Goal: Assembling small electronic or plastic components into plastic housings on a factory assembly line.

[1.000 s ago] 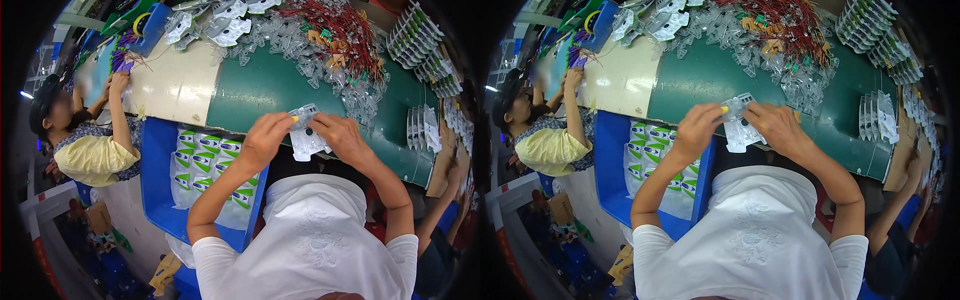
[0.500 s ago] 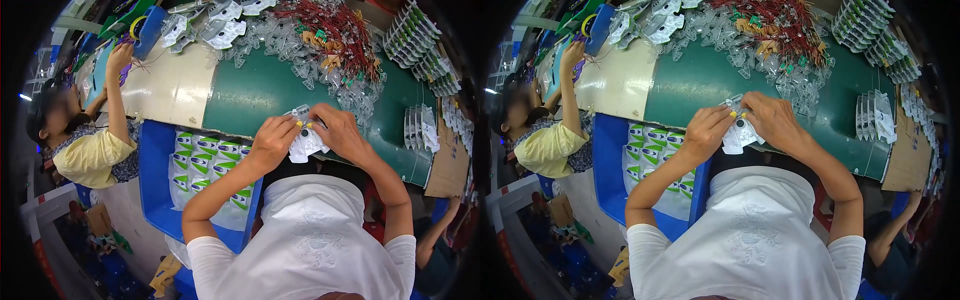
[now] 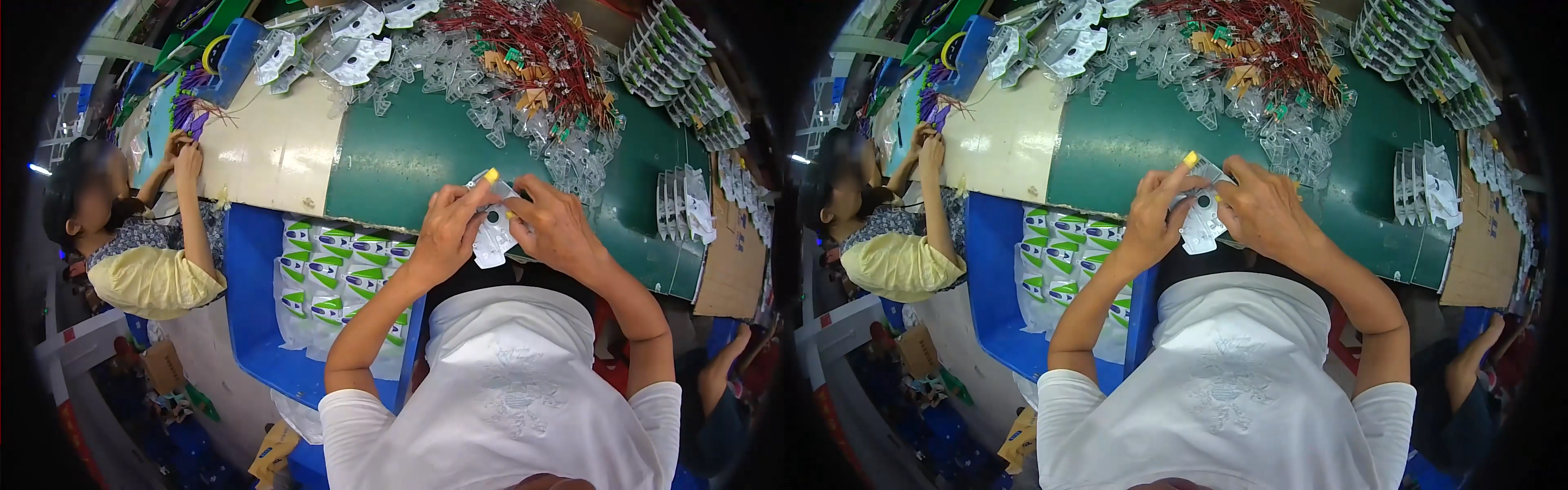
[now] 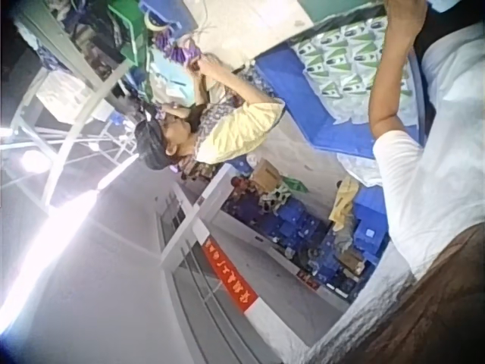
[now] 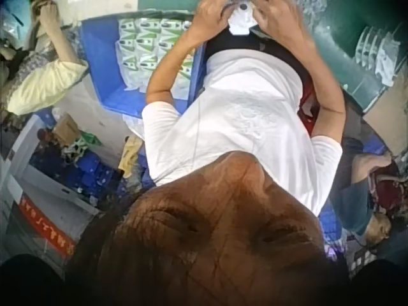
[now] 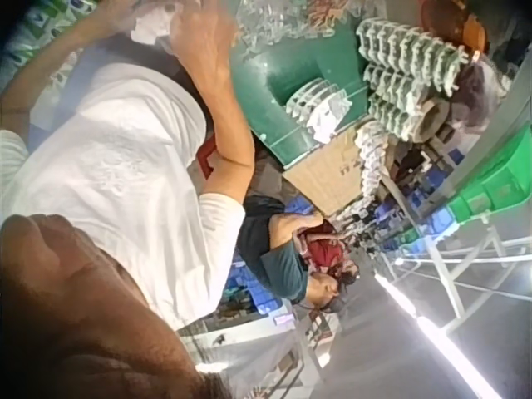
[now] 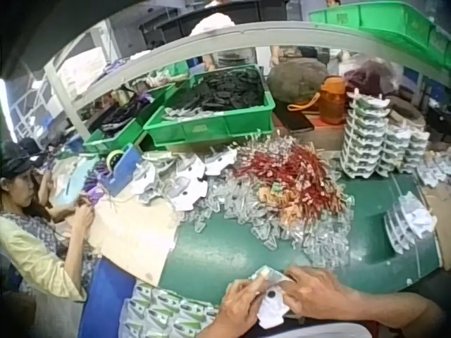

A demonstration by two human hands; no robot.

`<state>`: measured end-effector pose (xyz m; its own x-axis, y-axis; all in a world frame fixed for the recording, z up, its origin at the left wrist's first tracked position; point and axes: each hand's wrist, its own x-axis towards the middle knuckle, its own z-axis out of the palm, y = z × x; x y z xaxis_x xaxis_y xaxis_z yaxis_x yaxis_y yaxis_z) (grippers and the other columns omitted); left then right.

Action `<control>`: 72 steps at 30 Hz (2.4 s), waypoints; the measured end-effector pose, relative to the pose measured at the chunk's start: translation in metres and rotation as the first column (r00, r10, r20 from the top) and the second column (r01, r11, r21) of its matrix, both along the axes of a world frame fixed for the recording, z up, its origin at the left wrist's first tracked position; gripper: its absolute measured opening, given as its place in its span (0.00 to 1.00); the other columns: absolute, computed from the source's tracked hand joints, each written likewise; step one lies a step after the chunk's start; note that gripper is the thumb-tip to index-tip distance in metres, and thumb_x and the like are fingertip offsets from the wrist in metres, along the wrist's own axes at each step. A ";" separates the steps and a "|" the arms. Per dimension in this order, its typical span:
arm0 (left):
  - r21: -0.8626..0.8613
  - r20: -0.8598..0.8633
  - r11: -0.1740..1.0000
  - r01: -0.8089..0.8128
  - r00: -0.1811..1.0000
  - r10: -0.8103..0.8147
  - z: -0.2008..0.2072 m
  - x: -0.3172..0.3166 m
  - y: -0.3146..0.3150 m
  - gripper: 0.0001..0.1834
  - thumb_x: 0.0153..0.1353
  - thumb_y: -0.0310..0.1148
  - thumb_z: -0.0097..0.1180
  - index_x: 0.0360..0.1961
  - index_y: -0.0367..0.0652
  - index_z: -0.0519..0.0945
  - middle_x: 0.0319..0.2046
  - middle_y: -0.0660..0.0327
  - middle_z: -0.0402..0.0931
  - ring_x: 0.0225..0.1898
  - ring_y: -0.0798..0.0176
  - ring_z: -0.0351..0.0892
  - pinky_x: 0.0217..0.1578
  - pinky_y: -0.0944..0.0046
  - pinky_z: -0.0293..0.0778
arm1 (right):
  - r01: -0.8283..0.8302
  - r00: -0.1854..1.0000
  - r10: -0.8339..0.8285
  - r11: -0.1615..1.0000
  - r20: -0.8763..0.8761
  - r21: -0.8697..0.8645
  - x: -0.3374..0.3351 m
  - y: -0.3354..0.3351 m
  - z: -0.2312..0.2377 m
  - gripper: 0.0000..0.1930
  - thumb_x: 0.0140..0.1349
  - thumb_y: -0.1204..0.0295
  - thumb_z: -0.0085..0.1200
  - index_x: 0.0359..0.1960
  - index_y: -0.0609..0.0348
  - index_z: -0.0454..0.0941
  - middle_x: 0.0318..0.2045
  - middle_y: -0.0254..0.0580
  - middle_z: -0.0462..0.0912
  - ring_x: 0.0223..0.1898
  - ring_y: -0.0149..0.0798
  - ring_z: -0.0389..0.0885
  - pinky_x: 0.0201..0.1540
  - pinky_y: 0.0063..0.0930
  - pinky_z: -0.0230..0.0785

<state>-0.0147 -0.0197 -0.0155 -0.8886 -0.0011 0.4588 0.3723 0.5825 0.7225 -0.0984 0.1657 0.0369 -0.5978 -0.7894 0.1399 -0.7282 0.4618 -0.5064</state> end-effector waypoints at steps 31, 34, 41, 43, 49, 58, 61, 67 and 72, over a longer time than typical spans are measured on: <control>-0.050 0.127 0.997 0.062 0.990 -0.056 -0.004 0.002 -0.002 0.32 0.64 0.15 0.45 0.70 0.38 0.60 0.50 0.56 0.82 0.45 0.50 0.73 0.54 0.54 0.66 | 0.375 0.880 -0.268 0.899 0.392 -0.228 0.035 0.035 -0.031 0.12 0.60 0.78 0.54 0.47 0.59 0.73 0.26 0.49 0.81 0.26 0.50 0.83 0.29 0.39 0.73; 0.024 0.104 1.000 -0.003 0.995 0.001 0.008 0.006 -0.004 0.25 0.65 0.17 0.46 0.64 0.36 0.68 0.45 0.55 0.83 0.42 0.52 0.76 0.45 0.58 0.73 | 0.361 0.881 -0.214 0.880 0.423 -0.308 0.032 0.041 -0.032 0.12 0.60 0.79 0.54 0.46 0.60 0.72 0.25 0.46 0.80 0.25 0.41 0.81 0.29 0.33 0.72; 0.117 0.141 0.990 -0.079 0.988 0.063 0.028 -0.007 0.010 0.21 0.65 0.19 0.52 0.60 0.36 0.73 0.43 0.54 0.82 0.40 0.59 0.78 0.45 0.62 0.74 | 0.650 0.749 -0.596 0.577 0.290 -0.494 0.026 0.147 0.025 0.09 0.60 0.82 0.55 0.42 0.62 0.75 0.27 0.34 0.81 0.27 0.22 0.79 0.29 0.19 0.72; 0.081 0.149 0.996 -0.029 0.989 0.017 0.023 -0.007 0.014 0.21 0.65 0.19 0.53 0.59 0.35 0.73 0.43 0.54 0.82 0.41 0.58 0.79 0.43 0.62 0.76 | 0.722 0.676 -0.611 0.435 0.412 -0.538 0.015 0.183 0.043 0.10 0.62 0.85 0.50 0.43 0.61 0.73 0.28 0.31 0.78 0.28 0.20 0.76 0.30 0.16 0.70; 0.085 0.186 0.996 0.033 0.981 -0.048 0.016 -0.012 0.026 0.22 0.63 0.18 0.55 0.59 0.35 0.73 0.43 0.53 0.82 0.41 0.57 0.80 0.43 0.62 0.77 | 0.835 0.500 -0.728 0.261 0.469 -0.485 -0.025 0.262 0.043 0.08 0.65 0.79 0.49 0.45 0.63 0.73 0.24 0.28 0.76 0.21 0.18 0.69 0.21 0.13 0.58; 0.047 0.230 0.999 0.002 0.973 -0.013 0.009 -0.002 0.024 0.22 0.61 0.18 0.56 0.58 0.35 0.74 0.41 0.54 0.83 0.40 0.56 0.80 0.42 0.61 0.77 | 0.794 0.482 -0.784 0.202 0.392 -0.573 -0.021 0.266 0.023 0.12 0.65 0.77 0.52 0.50 0.63 0.76 0.23 0.28 0.75 0.21 0.18 0.67 0.24 0.13 0.59; 0.098 0.203 0.995 -0.008 0.979 -0.012 0.006 -0.002 0.024 0.21 0.60 0.17 0.57 0.56 0.35 0.75 0.41 0.54 0.83 0.40 0.56 0.80 0.42 0.61 0.77 | 0.722 0.475 -0.876 0.331 0.087 -0.607 -0.002 0.262 0.026 0.12 0.63 0.82 0.53 0.48 0.64 0.78 0.27 0.29 0.78 0.25 0.20 0.70 0.29 0.15 0.64; 0.110 0.206 0.994 -0.023 0.978 -0.001 0.005 -0.006 0.025 0.18 0.59 0.17 0.58 0.52 0.35 0.78 0.40 0.55 0.84 0.39 0.57 0.80 0.41 0.62 0.77 | 0.459 0.566 -0.588 0.807 -0.578 -0.372 0.005 0.271 0.053 0.20 0.40 0.91 0.53 0.34 0.56 0.86 0.47 0.50 0.80 0.46 0.49 0.77 0.47 0.37 0.71; 0.094 0.174 0.996 -0.007 0.985 -0.010 0.000 -0.005 0.022 0.18 0.60 0.18 0.59 0.53 0.36 0.78 0.39 0.56 0.84 0.38 0.58 0.80 0.40 0.62 0.77 | 0.522 0.602 -0.379 0.853 -0.703 -0.013 0.005 0.272 0.072 0.13 0.44 0.82 0.60 0.33 0.51 0.86 0.56 0.42 0.78 0.59 0.48 0.69 0.62 0.48 0.57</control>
<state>-0.0192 0.0028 -0.0152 -0.9548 -0.0356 0.2950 0.2369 0.5082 0.8280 -0.0937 0.4375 0.1093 -0.6872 -0.4967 0.5301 -0.5036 0.8517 0.1453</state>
